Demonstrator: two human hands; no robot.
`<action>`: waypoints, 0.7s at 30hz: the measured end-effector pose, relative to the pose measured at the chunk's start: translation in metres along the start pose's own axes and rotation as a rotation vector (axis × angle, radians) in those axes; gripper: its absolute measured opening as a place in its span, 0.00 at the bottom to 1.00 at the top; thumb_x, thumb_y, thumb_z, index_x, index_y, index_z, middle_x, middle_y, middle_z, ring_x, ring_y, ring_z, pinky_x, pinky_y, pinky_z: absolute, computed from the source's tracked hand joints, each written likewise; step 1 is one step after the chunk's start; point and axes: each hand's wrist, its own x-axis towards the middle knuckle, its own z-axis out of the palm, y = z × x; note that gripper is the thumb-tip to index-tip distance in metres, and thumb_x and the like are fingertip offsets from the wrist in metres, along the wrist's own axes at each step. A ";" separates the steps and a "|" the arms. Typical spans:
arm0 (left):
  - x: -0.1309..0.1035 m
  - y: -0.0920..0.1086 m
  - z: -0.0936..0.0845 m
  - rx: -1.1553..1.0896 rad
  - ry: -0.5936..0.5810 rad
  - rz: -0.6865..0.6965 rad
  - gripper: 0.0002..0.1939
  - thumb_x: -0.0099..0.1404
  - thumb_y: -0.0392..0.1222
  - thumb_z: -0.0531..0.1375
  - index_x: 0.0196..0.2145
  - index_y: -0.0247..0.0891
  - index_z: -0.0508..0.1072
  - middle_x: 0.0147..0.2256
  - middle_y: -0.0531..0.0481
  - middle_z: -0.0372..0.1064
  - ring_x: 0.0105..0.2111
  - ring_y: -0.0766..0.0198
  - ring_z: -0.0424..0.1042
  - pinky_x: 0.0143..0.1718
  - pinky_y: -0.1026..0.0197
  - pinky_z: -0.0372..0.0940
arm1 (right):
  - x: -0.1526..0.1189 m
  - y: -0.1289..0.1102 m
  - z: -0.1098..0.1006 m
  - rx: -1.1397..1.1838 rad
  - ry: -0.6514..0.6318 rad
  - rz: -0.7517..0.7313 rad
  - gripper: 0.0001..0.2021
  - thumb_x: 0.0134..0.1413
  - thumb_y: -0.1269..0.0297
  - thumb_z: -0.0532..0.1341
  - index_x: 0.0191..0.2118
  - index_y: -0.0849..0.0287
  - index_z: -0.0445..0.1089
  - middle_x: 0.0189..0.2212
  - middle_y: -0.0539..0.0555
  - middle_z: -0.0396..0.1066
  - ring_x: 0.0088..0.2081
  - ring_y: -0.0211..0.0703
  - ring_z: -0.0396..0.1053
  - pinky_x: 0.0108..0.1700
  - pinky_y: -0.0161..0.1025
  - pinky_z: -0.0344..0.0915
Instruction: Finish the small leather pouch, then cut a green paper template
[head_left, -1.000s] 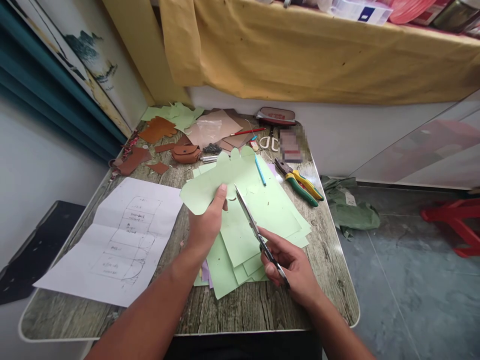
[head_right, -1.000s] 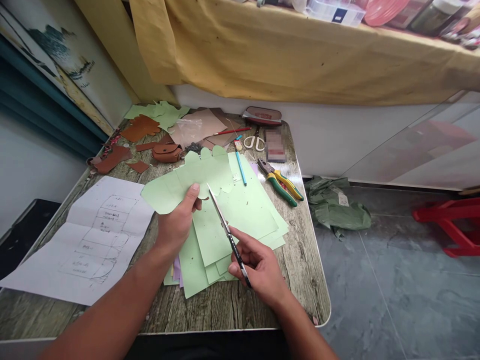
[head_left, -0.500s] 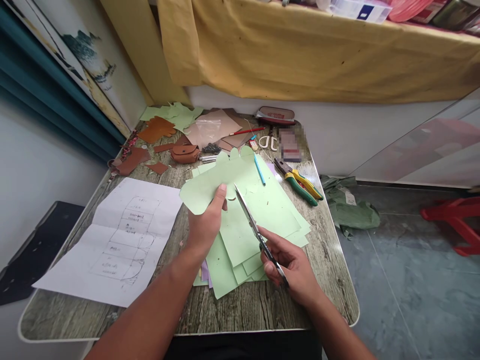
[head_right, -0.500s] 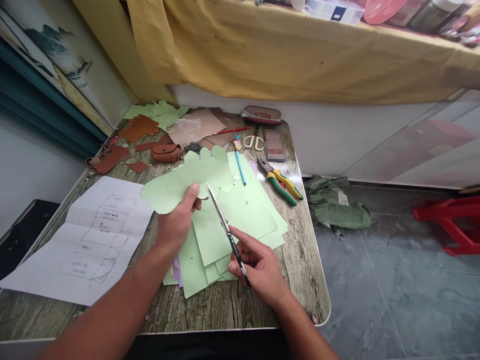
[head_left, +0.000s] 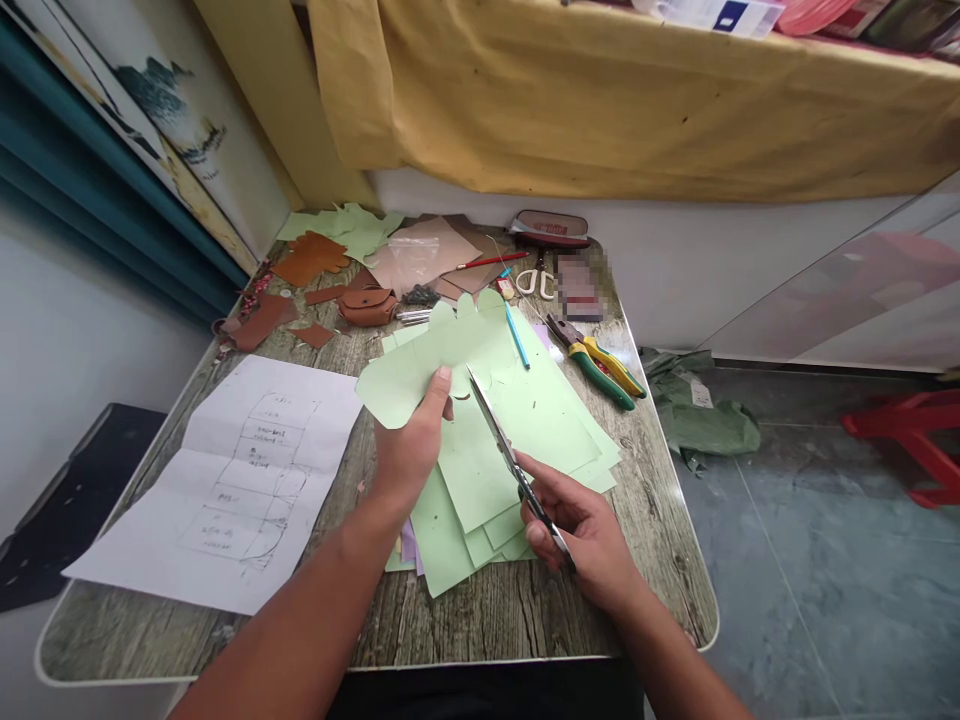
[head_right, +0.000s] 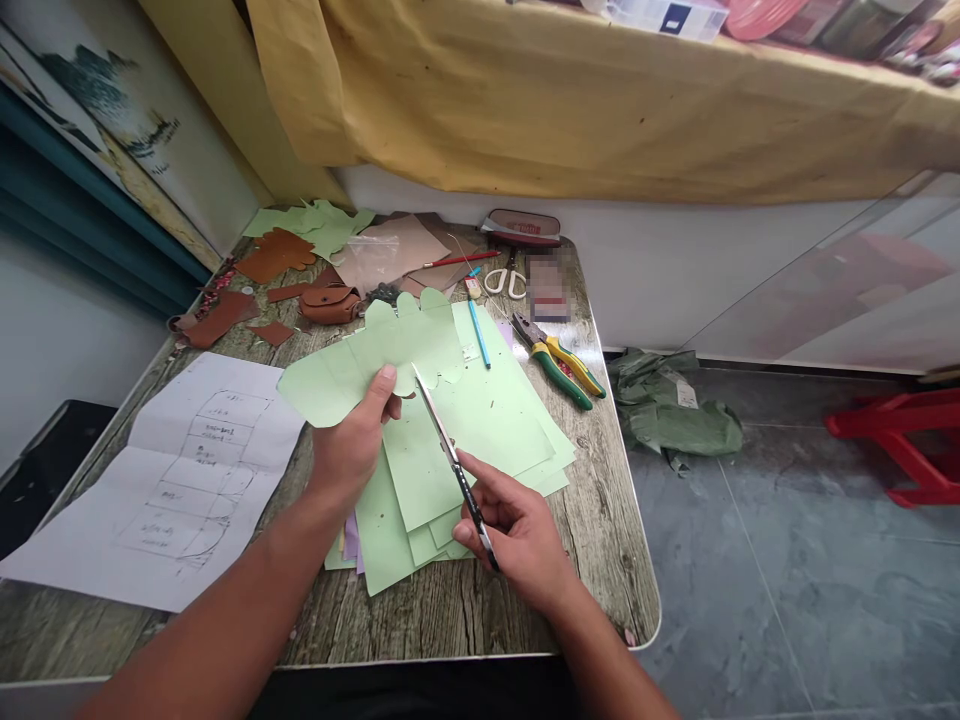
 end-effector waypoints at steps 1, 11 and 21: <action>0.000 0.000 0.000 -0.004 0.000 0.000 0.24 0.74 0.56 0.64 0.23 0.45 0.69 0.23 0.53 0.68 0.27 0.58 0.69 0.38 0.53 0.66 | 0.000 0.000 0.000 0.005 -0.002 -0.002 0.33 0.60 0.58 0.78 0.68 0.53 0.75 0.26 0.44 0.63 0.20 0.30 0.55 0.22 0.31 0.53; 0.000 -0.003 0.001 -0.034 -0.005 0.005 0.23 0.74 0.56 0.65 0.23 0.45 0.70 0.24 0.52 0.68 0.27 0.58 0.69 0.37 0.53 0.65 | 0.001 0.002 -0.001 0.027 -0.008 -0.008 0.30 0.61 0.60 0.77 0.67 0.49 0.76 0.26 0.44 0.64 0.20 0.29 0.55 0.22 0.30 0.54; 0.001 -0.003 0.001 -0.016 -0.005 0.001 0.23 0.74 0.57 0.65 0.23 0.45 0.69 0.23 0.53 0.68 0.27 0.58 0.69 0.38 0.53 0.66 | -0.001 0.002 -0.001 -0.011 0.011 0.016 0.35 0.58 0.56 0.78 0.69 0.55 0.74 0.25 0.43 0.63 0.20 0.30 0.53 0.22 0.32 0.53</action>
